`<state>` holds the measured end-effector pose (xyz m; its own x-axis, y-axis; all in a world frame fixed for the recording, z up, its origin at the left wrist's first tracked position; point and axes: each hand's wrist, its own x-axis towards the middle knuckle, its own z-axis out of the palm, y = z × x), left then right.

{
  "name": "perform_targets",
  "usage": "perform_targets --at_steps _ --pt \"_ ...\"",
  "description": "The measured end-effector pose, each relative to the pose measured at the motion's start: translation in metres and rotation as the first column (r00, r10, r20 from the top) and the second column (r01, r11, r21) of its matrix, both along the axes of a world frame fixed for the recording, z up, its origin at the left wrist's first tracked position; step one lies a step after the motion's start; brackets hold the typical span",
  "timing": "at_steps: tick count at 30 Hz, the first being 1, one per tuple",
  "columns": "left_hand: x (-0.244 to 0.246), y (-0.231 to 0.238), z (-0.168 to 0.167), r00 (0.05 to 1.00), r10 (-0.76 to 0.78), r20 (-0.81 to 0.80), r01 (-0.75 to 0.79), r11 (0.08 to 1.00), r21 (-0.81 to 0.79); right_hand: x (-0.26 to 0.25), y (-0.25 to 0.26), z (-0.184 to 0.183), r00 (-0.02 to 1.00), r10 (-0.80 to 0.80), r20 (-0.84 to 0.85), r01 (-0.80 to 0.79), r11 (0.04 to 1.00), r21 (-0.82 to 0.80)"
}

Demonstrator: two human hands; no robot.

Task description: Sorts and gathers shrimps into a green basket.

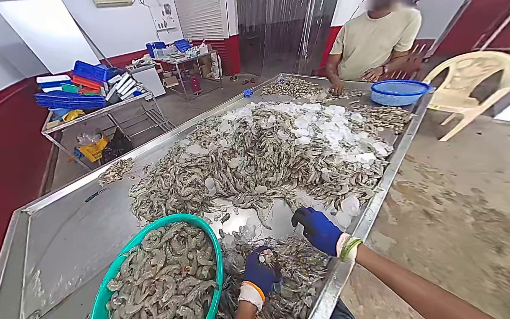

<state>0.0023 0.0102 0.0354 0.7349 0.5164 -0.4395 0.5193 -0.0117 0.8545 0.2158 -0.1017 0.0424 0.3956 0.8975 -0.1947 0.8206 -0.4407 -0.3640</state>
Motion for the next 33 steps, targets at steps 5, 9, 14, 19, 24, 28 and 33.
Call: perform_targets --at_steps 5,9,14,19,24,28,33 --pt "0.002 0.004 0.003 0.998 -0.013 0.058 0.013 1.0 -0.008 -0.049 0.008 -0.006 0.959 0.278 -0.056 -0.268 0.952 0.145" --pt "-0.012 0.01 0.003 0.996 0.044 0.081 -0.04 0.997 -0.059 -0.043 -0.009 -0.018 0.848 0.05 -0.528 0.175 0.914 0.367" --pt "-0.025 0.015 -0.003 0.976 0.084 0.203 -0.07 0.995 -0.076 0.053 -0.03 -0.034 0.857 -0.479 -0.188 0.483 0.875 -0.026" --pt "-0.019 0.011 -0.029 0.922 0.228 0.314 -0.199 0.972 -0.121 -0.001 0.0 -0.069 0.85 -0.526 -0.006 0.507 0.823 -0.256" --pt "-0.026 0.014 -0.021 0.899 0.26 0.351 -0.198 0.959 -0.204 0.025 0.018 -0.032 0.787 -0.609 -0.101 0.588 0.789 -0.176" --pt "-0.023 0.006 -0.014 0.935 0.208 0.286 -0.223 0.974 0.022 0.067 0.056 -0.066 0.607 -0.792 0.057 0.793 0.601 -0.097" --pt "-0.022 0.003 -0.017 0.92 0.27 0.285 -0.245 0.962 -0.12 0.031 0.05 -0.077 0.721 -0.684 0.109 0.693 0.712 -0.115"
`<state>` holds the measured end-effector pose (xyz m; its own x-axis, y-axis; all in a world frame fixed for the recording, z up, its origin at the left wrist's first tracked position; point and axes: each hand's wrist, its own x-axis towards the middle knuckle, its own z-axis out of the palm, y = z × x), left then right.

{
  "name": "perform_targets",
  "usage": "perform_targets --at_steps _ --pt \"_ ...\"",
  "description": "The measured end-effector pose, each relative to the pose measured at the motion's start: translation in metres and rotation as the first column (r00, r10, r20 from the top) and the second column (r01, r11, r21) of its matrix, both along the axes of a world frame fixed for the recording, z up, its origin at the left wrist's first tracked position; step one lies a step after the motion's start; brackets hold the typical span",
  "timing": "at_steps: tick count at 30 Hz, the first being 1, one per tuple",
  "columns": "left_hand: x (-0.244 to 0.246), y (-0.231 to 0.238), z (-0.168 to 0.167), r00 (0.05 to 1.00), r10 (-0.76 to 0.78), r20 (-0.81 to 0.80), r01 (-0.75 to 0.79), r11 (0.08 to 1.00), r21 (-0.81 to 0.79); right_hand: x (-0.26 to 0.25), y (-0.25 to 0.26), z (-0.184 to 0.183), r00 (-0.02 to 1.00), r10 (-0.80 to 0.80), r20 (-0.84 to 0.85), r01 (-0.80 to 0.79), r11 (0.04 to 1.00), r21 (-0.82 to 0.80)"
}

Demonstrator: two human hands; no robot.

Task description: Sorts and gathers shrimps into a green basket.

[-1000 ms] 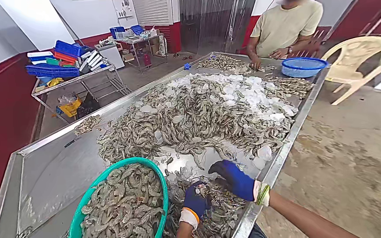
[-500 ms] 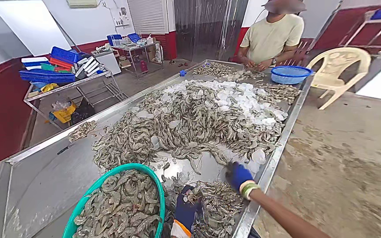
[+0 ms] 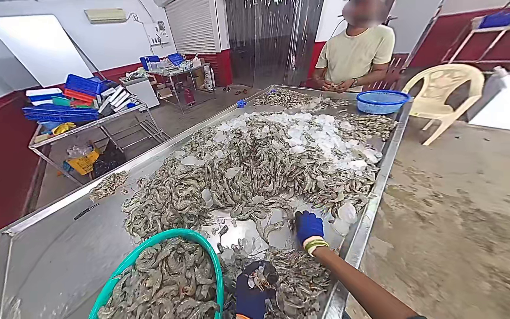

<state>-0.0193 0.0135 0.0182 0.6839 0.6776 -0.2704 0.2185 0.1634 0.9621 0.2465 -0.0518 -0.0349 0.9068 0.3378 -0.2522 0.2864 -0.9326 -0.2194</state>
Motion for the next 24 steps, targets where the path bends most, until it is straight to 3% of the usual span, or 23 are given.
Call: perform_targets --at_steps 3,7,11,13,15,17,19,21,24 --pt "0.008 0.004 -0.015 0.993 -0.008 -0.119 0.039 0.963 0.265 -0.024 -0.022 0.039 0.983 0.169 -0.071 -0.17 0.985 -0.003" --pt "0.028 -0.011 -0.01 0.981 -0.041 -0.19 0.122 0.891 0.438 -0.105 -0.03 0.075 0.843 0.492 -0.216 -0.496 0.867 0.039" --pt "0.032 -0.027 0.019 0.859 -0.097 -0.503 0.299 0.892 0.338 -0.138 -0.022 0.096 0.843 0.446 -0.301 -0.493 0.864 -0.101" --pt "0.03 -0.024 0.024 0.788 -0.156 -0.596 0.407 0.858 0.314 -0.129 -0.026 0.096 0.772 0.53 -0.351 -0.591 0.801 -0.091" --pt "0.028 -0.016 0.028 0.757 -0.259 -0.599 0.482 0.841 0.246 -0.106 -0.043 0.092 0.593 0.693 -0.409 -0.693 0.698 0.178" --pt "0.019 -0.006 0.032 0.851 -0.317 -0.42 0.416 0.894 0.168 -0.077 -0.06 0.071 0.446 0.797 -0.407 -0.537 0.602 0.591" --pt "0.01 0.007 0.03 0.933 -0.302 -0.194 0.324 0.942 0.093 -0.055 -0.065 0.055 0.392 0.818 -0.42 -0.373 0.559 0.741" --pt "0.004 0.019 0.019 0.952 -0.294 -0.091 0.303 0.945 0.12 -0.036 -0.049 0.054 0.465 0.805 -0.369 -0.521 0.586 0.621" --pt "0.002 0.02 0.014 0.966 -0.244 -0.091 0.258 0.945 0.2 -0.019 0.007 0.038 0.764 0.632 -0.128 -0.585 0.762 0.277"
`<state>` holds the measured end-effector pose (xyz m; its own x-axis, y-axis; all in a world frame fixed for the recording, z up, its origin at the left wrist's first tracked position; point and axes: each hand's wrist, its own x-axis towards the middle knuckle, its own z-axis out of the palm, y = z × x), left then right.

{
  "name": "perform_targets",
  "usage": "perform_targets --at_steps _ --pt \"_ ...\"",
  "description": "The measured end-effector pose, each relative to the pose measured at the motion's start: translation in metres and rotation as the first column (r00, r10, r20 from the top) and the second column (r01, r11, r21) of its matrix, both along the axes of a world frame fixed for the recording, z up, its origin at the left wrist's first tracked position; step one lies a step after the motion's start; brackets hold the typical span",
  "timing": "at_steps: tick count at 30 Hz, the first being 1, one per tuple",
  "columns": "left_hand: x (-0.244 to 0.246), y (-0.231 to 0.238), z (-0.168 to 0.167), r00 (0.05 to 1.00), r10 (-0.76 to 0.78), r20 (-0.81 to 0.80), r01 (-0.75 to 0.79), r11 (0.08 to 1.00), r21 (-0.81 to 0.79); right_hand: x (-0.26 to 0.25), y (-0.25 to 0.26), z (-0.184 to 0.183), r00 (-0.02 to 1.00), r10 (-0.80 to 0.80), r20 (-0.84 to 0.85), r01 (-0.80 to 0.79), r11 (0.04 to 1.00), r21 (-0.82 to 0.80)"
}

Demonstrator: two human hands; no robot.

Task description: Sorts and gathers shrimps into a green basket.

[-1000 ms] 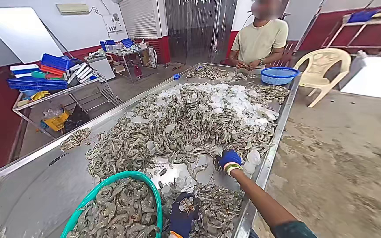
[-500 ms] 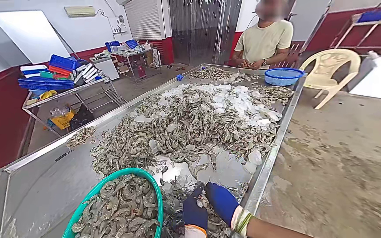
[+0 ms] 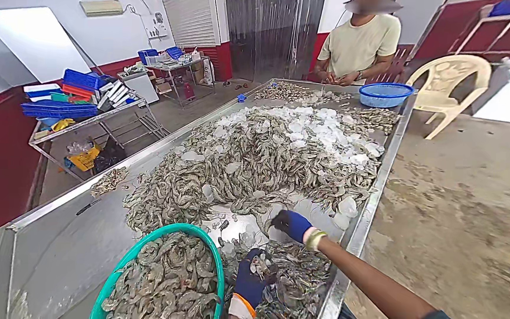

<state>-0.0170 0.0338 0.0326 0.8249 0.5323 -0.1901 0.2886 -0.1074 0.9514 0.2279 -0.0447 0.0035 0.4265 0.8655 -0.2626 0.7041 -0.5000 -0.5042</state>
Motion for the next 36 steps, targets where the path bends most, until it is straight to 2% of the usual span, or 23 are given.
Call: perform_targets --at_steps 2,4,6,8,10,13,18,21,23,27,29,32,34,36 --pt "0.003 -0.008 0.001 0.997 0.065 -0.031 -0.064 0.997 0.031 0.003 0.031 -0.017 0.971 -0.097 0.219 0.126 0.985 -0.122" --pt "0.002 -0.01 0.002 0.99 0.127 -0.066 -0.121 0.989 0.08 -0.012 0.039 -0.03 0.953 -0.109 0.282 0.177 0.958 -0.227" --pt "0.0 -0.009 0.001 0.985 0.166 -0.041 -0.156 0.972 0.173 -0.034 0.024 -0.031 0.952 -0.103 0.288 0.182 0.947 -0.264" --pt "0.002 -0.008 0.002 0.986 0.157 -0.063 -0.137 0.959 0.246 -0.058 0.002 -0.018 0.972 -0.072 0.222 0.14 0.942 -0.305" --pt "0.012 -0.009 0.003 0.983 0.121 -0.14 -0.078 0.958 0.276 -0.08 -0.016 0.001 0.986 0.002 0.166 0.039 0.969 -0.245" --pt "0.029 -0.015 0.0 0.969 0.098 -0.228 -0.05 0.977 0.208 -0.102 -0.033 0.026 0.98 0.072 0.186 -0.051 0.992 -0.114" --pt "0.033 -0.027 0.008 0.942 0.009 -0.334 0.032 0.993 0.115 -0.112 -0.041 0.041 0.975 0.086 0.206 -0.034 0.969 -0.243" --pt "0.029 -0.027 0.015 0.934 -0.071 -0.351 0.09 0.995 0.039 -0.102 -0.047 0.035 0.955 0.109 0.276 -0.048 0.974 -0.221" --pt "0.021 -0.024 0.017 0.937 -0.081 -0.34 0.092 0.996 0.016 -0.079 -0.054 0.032 0.955 0.042 0.293 0.024 0.975 -0.219" --pt "0.006 -0.011 0.011 0.98 -0.065 -0.187 0.06 0.998 -0.032 -0.007 -0.061 0.021 0.975 -0.137 0.176 0.202 0.875 -0.44" --pt "0.009 -0.008 0.004 0.991 -0.089 -0.099 0.084 0.995 -0.048 0.016 -0.043 0.015 0.921 -0.332 0.202 0.387 0.837 -0.387" --pt "0.016 -0.013 -0.003 0.999 -0.019 -0.037 0.017 0.997 -0.073 0.02 0.003 -0.026 0.764 -0.603 0.227 0.642 0.747 -0.175" --pt "0.015 -0.013 -0.006 0.998 0.045 -0.037 -0.046 0.998 -0.033 0.004 0.026 -0.047 0.75 -0.618 0.234 0.649 0.756 -0.085" --pt "0.01 -0.007 -0.011 0.994 0.084 -0.066 -0.08 0.994 0.07 -0.022 0.029 -0.046 0.853 -0.455 0.255 0.501 0.852 -0.154"
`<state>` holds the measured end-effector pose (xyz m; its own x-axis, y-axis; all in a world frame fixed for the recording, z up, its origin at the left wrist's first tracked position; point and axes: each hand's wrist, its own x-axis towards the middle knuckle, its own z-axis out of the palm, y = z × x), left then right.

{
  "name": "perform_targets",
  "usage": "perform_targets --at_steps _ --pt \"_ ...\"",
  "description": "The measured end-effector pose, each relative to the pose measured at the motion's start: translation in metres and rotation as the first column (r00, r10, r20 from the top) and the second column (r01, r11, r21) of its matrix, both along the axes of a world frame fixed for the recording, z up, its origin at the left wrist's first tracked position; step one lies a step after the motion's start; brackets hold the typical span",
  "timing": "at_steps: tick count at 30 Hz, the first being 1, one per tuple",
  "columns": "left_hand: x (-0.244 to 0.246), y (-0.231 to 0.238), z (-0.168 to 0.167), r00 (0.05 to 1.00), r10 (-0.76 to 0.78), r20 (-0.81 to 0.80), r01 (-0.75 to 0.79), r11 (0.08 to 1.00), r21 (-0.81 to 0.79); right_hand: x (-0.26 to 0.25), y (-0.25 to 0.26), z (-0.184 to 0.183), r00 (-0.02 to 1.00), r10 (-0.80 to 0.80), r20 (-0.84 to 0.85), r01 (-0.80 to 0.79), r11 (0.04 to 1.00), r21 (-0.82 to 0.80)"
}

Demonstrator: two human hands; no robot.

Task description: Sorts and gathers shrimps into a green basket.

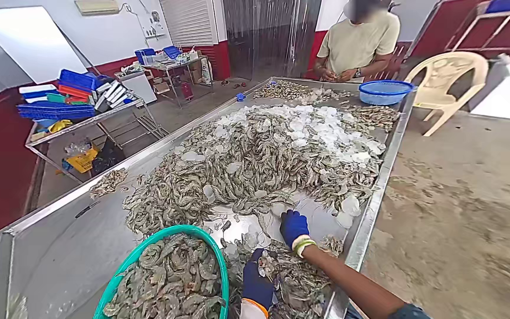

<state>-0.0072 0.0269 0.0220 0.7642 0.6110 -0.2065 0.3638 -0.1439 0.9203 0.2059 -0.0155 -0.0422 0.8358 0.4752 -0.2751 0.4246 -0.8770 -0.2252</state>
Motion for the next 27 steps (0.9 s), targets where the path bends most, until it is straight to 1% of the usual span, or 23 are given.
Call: perform_targets --at_steps 2,4,5,6,8,10,11,13,14,15,16,17,18,19,20,21,22,24,26,27 --pt "-0.002 0.001 0.001 0.999 0.029 -0.022 -0.027 0.994 0.108 -0.028 -0.014 0.013 0.973 0.223 -0.057 -0.228 0.969 -0.091" --pt "0.001 0.002 0.007 0.997 0.009 -0.079 0.002 0.991 0.133 -0.056 -0.032 0.037 0.911 0.405 -0.082 -0.413 0.903 -0.122" --pt "0.005 0.001 0.007 0.993 -0.007 -0.121 0.023 0.991 0.131 -0.069 -0.039 0.049 0.886 0.456 -0.081 -0.463 0.879 -0.11" --pt "0.008 0.0 0.007 0.987 -0.018 -0.157 0.038 0.991 0.126 -0.081 -0.044 0.06 0.874 0.479 -0.077 -0.485 0.87 -0.091" --pt "0.013 -0.006 0.009 0.98 -0.024 -0.196 0.049 0.991 0.122 -0.099 -0.05 0.077 0.898 0.434 -0.075 -0.438 0.898 -0.049" --pt "0.015 -0.01 0.014 0.972 -0.017 -0.234 0.045 0.992 0.114 -0.103 -0.05 0.085 0.904 0.424 -0.059 -0.426 0.904 -0.026" --pt "0.014 -0.011 0.015 0.966 -0.032 -0.257 0.06 0.993 0.103 -0.102 -0.052 0.083 0.887 0.461 -0.034 -0.462 0.887 -0.017" --pt "0.013 -0.009 0.017 0.952 -0.071 -0.296 0.096 0.993 0.072 -0.096 -0.056 0.074 0.819 0.57 0.065 -0.572 0.82 0.014" --pt "0.011 -0.008 0.02 0.948 -0.088 -0.305 0.107 0.993 0.048 -0.09 -0.057 0.071 0.795 0.596 0.112 -0.602 0.798 0.028" --pt "0.008 -0.007 0.022 0.952 -0.09 -0.292 0.103 0.994 0.03 -0.082 -0.058 0.072 0.79 0.598 0.135 -0.607 0.795 0.028" --pt "0.005 -0.006 0.024 0.956 -0.08 -0.283 0.09 0.996 0.022 -0.071 -0.06 0.075 0.807 0.577 0.126 -0.582 0.813 0.006" --pt "0.002 -0.004 0.025 0.96 -0.068 -0.271 0.076 0.997 0.019 -0.055 -0.061 0.078 0.836 0.544 0.077 -0.541 0.839 -0.055" --pt "-0.003 -0.001 0.026 0.966 -0.06 -0.253 0.064 0.998 0.006 -0.036 -0.062 0.077 0.858 0.514 -0.017 -0.51 0.846 -0.153" --pt "-0.007 0.001 0.025 0.974 -0.053 -0.219 0.051 0.999 -0.016 -0.02 -0.062 0.075 0.859 0.497 -0.126 -0.512 0.825 -0.238" --pt "-0.011 0.004 0.025 0.981 -0.054 -0.185 0.048 0.998 -0.033 -0.007 -0.058 0.073 0.841 0.501 -0.203 -0.54 0.796 -0.274" --pt "-0.011 0.006 0.025 0.987 -0.056 -0.149 0.049 0.998 -0.048 0.003 -0.048 0.073 0.813 0.541 -0.215 -0.581 0.771 -0.261" --pt "-0.01 0.007 0.026 0.99 -0.065 -0.125 0.057 0.996 -0.063 0.009 -0.032 0.072 0.777 0.6 -0.191 -0.63 0.741 -0.233" --pt "-0.008 0.005 0.026 0.992 -0.08 -0.098 0.075 0.996 -0.054 0.013 0.012 0.067 0.689 0.718 -0.098 -0.722 0.67 -0.175" --pt "-0.007 0.004 0.022 0.996 -0.072 -0.047 0.07 0.997 -0.034 0.023 0.054 0.047 0.628 0.778 0.013 -0.775 0.628 -0.067" --pt "-0.008 0.005 0.021 0.997 -0.068 -0.041 0.067 0.997 -0.035 0.031 0.066 0.035 0.629 0.776 0.044 -0.776 0.63 -0.011"
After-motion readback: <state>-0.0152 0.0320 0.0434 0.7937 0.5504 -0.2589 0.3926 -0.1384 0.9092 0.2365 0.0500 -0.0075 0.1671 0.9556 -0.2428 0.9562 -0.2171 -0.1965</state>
